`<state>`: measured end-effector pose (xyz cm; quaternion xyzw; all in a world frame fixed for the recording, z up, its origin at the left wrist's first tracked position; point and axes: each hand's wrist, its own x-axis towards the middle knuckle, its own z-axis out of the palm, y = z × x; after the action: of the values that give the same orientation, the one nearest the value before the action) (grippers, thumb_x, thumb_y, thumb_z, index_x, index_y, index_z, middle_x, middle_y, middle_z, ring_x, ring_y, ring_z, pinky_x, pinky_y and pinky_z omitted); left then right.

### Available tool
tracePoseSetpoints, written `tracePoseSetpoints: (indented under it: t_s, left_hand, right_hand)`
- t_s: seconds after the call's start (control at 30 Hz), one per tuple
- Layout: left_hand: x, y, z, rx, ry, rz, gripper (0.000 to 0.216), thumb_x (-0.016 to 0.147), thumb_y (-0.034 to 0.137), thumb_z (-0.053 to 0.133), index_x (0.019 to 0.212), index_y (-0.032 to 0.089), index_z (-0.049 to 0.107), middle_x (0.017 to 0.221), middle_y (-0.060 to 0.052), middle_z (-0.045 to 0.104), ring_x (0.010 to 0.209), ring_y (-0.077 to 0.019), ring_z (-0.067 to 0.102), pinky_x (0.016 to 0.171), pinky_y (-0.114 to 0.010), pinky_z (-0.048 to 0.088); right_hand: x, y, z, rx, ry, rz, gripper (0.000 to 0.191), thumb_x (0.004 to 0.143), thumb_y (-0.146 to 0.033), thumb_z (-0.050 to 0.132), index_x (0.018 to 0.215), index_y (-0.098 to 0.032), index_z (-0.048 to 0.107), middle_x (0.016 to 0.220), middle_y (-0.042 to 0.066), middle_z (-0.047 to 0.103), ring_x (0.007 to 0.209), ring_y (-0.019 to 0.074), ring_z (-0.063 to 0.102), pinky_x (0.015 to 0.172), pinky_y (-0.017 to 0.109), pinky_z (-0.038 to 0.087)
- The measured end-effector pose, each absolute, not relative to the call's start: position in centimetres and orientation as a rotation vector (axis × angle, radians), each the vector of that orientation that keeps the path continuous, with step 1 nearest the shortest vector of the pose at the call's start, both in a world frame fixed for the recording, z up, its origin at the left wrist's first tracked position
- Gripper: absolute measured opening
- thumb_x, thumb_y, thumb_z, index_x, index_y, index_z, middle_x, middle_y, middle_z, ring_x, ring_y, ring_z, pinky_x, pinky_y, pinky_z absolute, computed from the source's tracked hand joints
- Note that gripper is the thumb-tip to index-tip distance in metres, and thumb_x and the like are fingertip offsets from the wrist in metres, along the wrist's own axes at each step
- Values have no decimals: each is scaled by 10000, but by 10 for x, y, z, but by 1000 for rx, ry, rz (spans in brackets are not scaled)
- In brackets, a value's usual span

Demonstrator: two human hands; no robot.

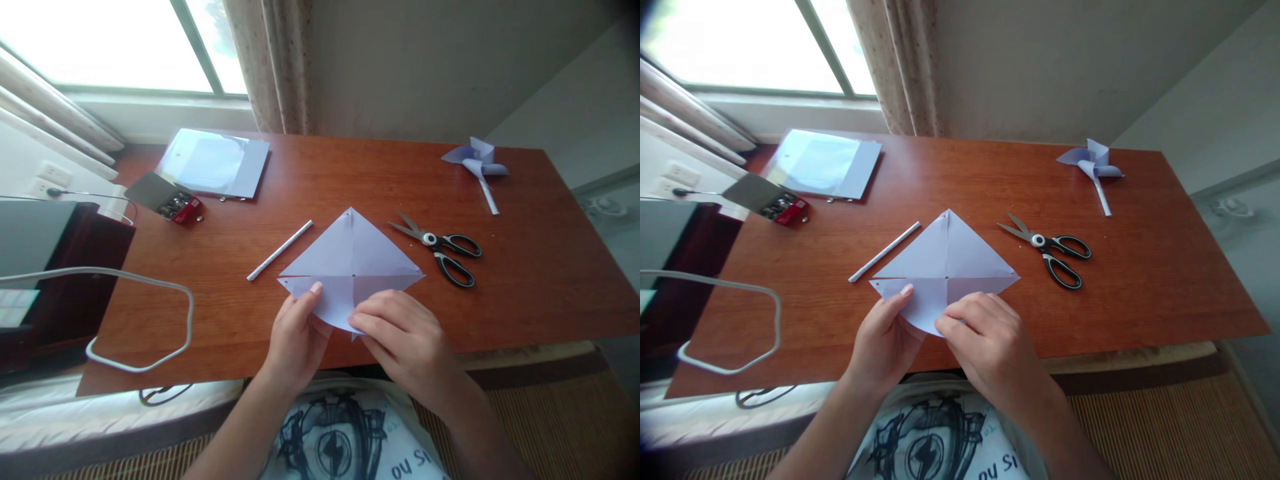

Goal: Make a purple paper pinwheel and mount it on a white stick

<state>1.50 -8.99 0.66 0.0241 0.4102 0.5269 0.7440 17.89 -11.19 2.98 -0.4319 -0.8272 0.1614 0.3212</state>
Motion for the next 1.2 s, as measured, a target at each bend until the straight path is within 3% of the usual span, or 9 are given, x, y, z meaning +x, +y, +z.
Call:
tracePoseSetpoints:
  t_s: [0.2, 0.5, 0.6, 0.7, 0.97, 1.2]
  left_hand:
    - [15, -91, 7, 75, 912, 1156, 243, 665, 131, 843, 856, 167, 698, 812, -24, 776, 687, -138, 699, 644, -217, 572]
    - [20, -84, 4, 26, 915, 1194, 277, 703, 125, 829, 946, 167, 704, 887, -41, 788, 780, -175, 733, 710, -259, 591]
    - [21, -76, 4, -10, 908, 1207, 220, 750, 154, 803, 949, 153, 709, 926, -45, 794, 806, -183, 741, 781, -289, 601]
    - [21, -71, 5, -30, 902, 1227, 172, 794, 165, 766, 957, 135, 724, 945, -48, 801, 815, -181, 744, 827, -290, 591]
    - [24, -68, 7, -139, 921, 1221, 107, 870, 208, 685, 847, 125, 748, 824, -36, 775, 752, -148, 715, 769, -243, 566]
    - [24, -67, 2, -142, 943, 1245, 93, 840, 208, 733, 798, 127, 712, 758, -6, 719, 720, -127, 682, 765, -232, 547]
  right_hand:
    - [180, -113, 29, -1153, -2169, 431, 197, 919, 5, 623, 1019, -153, 685, 972, 67, 724, 924, 181, 634, 840, 341, 513]
    - [183, -108, 22, -1187, -2163, 458, 199, 920, -9, 623, 1028, -166, 678, 993, 62, 716, 939, 186, 630, 861, 347, 516]
    - [184, -105, 22, -1213, -2167, 528, 120, 933, -188, 707, 1047, -163, 678, 1037, 74, 708, 970, 215, 622, 892, 387, 516]
    - [181, -102, 23, -1217, -2145, 579, 339, 940, -416, 711, 1132, -139, 676, 1097, 107, 702, 989, 246, 614, 903, 424, 522]
    - [153, -92, 13, -1387, -2221, 434, 455, 1021, -354, 581, 1423, -140, 574, 1066, 115, 665, 964, 251, 566, 855, 432, 534]
    - [147, -86, 8, -1416, -2331, 321, 452, 1029, -319, 537, 1455, -178, 584, 1072, 129, 616, 953, 269, 519, 807, 440, 518]
